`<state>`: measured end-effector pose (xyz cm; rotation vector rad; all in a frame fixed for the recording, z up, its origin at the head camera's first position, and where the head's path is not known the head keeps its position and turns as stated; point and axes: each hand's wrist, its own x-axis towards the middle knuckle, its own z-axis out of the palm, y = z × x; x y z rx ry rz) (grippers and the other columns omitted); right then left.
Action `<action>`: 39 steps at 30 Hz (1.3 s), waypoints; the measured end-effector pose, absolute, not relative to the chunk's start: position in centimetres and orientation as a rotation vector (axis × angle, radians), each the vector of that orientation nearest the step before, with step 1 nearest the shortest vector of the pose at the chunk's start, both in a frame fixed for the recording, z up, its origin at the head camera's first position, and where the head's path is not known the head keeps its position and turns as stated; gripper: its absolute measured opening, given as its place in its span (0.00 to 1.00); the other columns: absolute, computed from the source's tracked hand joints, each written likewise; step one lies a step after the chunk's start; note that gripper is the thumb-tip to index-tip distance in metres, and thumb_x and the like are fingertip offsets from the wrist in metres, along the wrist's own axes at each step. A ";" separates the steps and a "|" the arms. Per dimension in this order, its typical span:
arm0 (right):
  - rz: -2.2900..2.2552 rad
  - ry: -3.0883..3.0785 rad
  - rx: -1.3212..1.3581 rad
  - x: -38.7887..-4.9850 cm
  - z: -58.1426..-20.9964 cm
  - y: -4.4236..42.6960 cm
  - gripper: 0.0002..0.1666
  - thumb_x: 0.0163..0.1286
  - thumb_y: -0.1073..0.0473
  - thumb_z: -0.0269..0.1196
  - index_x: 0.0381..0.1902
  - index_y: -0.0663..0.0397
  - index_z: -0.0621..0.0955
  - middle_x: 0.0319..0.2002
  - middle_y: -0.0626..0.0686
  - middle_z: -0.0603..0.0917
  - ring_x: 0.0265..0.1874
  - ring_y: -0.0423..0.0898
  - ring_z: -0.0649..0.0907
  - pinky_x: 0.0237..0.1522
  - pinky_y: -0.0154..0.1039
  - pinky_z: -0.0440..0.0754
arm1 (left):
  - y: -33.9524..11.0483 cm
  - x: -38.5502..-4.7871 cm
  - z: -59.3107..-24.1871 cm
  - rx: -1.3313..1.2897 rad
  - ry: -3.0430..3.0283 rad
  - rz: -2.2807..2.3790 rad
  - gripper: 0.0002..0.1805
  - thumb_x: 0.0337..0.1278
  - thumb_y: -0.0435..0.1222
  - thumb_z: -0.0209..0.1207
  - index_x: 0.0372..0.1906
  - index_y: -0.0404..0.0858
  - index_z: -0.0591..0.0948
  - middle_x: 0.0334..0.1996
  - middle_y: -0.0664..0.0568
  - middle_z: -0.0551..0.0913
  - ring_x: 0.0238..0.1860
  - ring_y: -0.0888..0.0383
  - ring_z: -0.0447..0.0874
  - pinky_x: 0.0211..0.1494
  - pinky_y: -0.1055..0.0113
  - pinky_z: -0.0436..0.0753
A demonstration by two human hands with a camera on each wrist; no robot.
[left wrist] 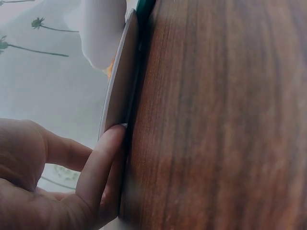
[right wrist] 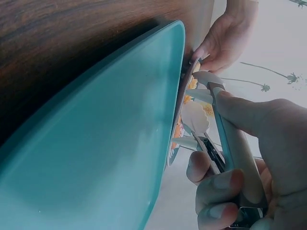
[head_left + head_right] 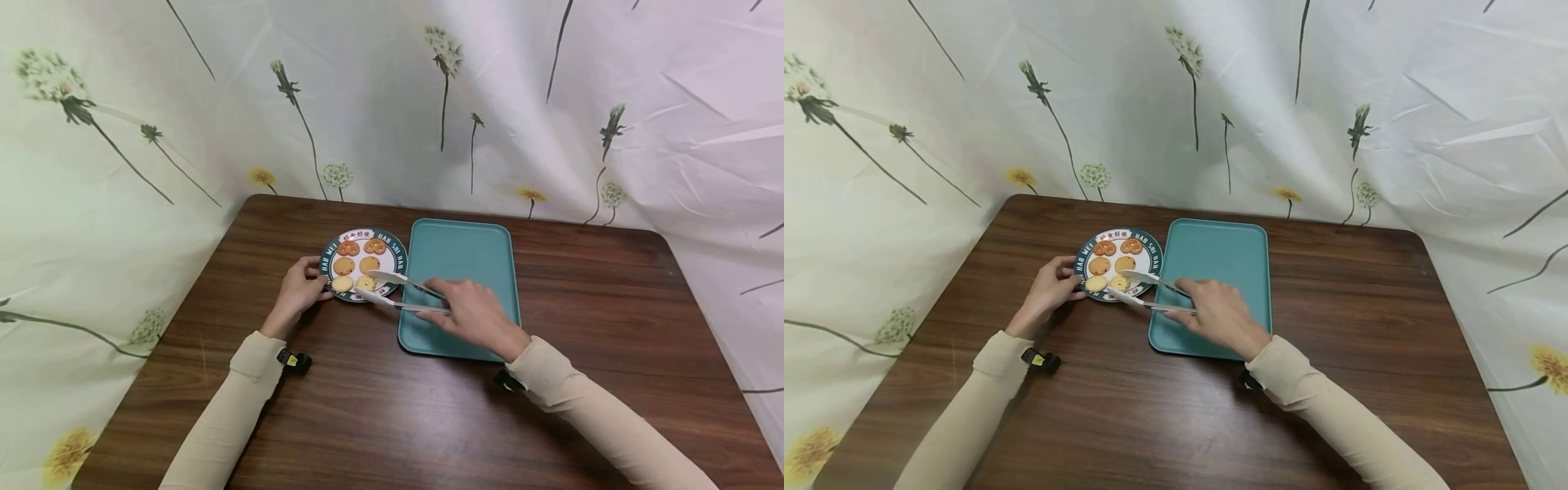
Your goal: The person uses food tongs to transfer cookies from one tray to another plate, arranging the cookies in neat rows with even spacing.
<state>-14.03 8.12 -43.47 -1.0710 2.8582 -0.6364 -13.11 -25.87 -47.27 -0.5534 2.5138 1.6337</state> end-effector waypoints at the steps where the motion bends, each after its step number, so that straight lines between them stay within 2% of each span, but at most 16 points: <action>1: -0.635 2.857 -1.071 -14.0 -43.5 8.1 0.32 0.70 0.34 0.67 0.63 0.43 0.82 0.26 0.42 0.82 0.20 0.37 0.76 0.15 0.32 0.72 | -25.9 -13.1 -47.3 -0.555 2.512 1.634 0.31 0.77 0.31 0.50 0.80 0.34 0.61 0.63 0.32 0.71 0.48 0.48 0.84 0.47 0.69 0.94; 14: -0.590 2.829 -1.111 -14.7 -42.9 7.9 0.31 0.70 0.34 0.67 0.62 0.45 0.83 0.25 0.42 0.82 0.19 0.37 0.75 0.14 0.32 0.71 | -25.9 -13.1 -47.4 -0.544 2.521 1.640 0.31 0.76 0.30 0.50 0.79 0.33 0.62 0.61 0.32 0.71 0.45 0.50 0.85 0.45 0.70 0.94; 39: -0.407 2.772 -1.080 -15.8 -40.8 7.4 0.31 0.71 0.34 0.66 0.63 0.46 0.82 0.27 0.44 0.83 0.22 0.40 0.77 0.15 0.34 0.72 | -26.0 -13.2 -47.5 -0.548 2.508 1.637 0.31 0.76 0.31 0.50 0.80 0.34 0.61 0.63 0.31 0.71 0.47 0.48 0.85 0.46 0.71 0.93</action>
